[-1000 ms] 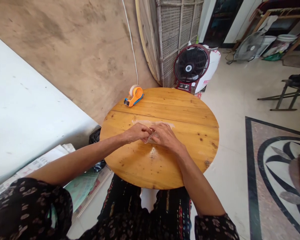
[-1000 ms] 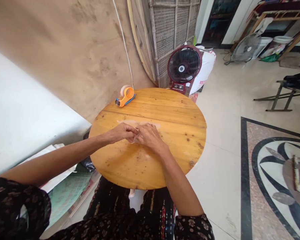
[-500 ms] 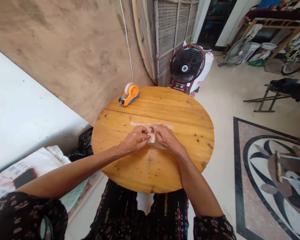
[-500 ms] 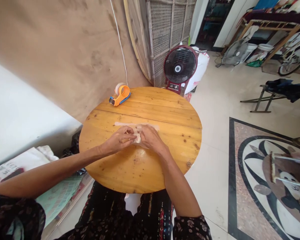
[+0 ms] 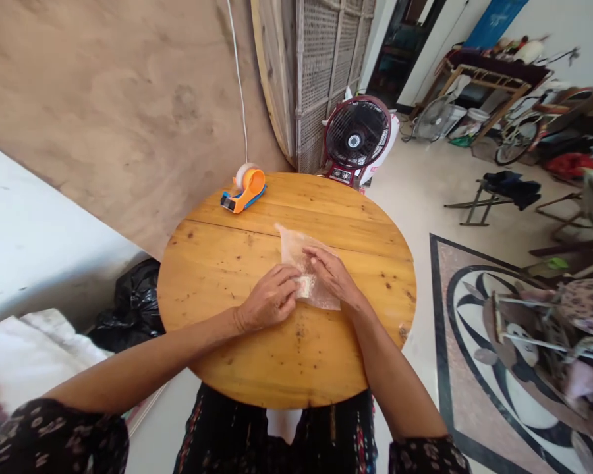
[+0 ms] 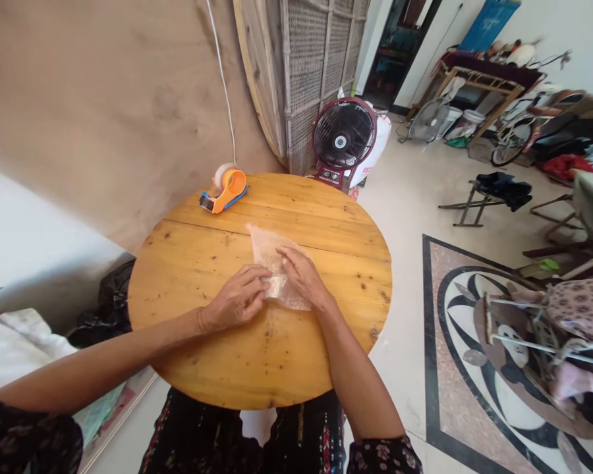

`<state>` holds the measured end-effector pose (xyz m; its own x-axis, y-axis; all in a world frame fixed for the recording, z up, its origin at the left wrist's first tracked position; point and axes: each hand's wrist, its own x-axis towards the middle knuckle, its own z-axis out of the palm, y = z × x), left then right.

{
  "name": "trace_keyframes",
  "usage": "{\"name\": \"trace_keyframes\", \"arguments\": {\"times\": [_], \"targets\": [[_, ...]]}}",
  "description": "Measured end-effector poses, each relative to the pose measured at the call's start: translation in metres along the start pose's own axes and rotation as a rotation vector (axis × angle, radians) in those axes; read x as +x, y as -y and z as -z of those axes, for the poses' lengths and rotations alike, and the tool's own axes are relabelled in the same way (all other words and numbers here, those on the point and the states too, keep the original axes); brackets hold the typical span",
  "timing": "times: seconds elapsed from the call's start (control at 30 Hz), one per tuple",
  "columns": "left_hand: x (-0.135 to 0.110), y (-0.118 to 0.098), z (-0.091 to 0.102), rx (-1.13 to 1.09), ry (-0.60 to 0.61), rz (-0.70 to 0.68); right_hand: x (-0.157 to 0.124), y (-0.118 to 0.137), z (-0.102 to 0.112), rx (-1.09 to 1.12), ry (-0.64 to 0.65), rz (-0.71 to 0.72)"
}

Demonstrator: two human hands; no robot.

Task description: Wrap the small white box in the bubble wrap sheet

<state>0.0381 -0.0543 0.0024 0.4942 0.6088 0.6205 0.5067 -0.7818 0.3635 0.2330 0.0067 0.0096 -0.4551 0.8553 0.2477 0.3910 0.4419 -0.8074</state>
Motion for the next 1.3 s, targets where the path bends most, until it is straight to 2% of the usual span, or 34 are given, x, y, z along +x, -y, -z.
{"name": "trace_keyframes", "arguments": {"times": [0.2,0.37,0.53,0.73,0.93,1.07,1.17,1.3], "targets": [[-0.008,0.006,-0.011,-0.057,-0.069,0.011,0.001,-0.007,0.002,-0.054,-0.063,-0.059],[-0.01,0.01,-0.01,-0.088,-0.042,0.016,0.008,-0.002,0.009,-0.172,-0.069,-0.076],[-0.01,0.008,-0.007,-0.086,-0.048,0.039,0.031,-0.002,0.009,-0.392,-0.003,-0.008],[-0.008,0.008,-0.004,-0.094,-0.083,0.055,0.062,-0.007,-0.004,-0.591,-0.094,-0.085],[-0.009,0.012,-0.006,-0.136,-0.083,0.057,0.08,-0.022,-0.003,-0.454,-0.077,-0.253],[-0.009,0.015,-0.007,-0.158,-0.085,0.047,0.084,-0.031,-0.001,-0.16,-0.018,-0.283],[-0.008,0.016,-0.006,-0.168,-0.085,0.032,0.083,-0.032,-0.003,0.008,-0.041,-0.308],[-0.003,0.017,0.0,-0.186,-0.059,0.007,0.082,-0.03,-0.007,0.026,-0.079,-0.34]]}}
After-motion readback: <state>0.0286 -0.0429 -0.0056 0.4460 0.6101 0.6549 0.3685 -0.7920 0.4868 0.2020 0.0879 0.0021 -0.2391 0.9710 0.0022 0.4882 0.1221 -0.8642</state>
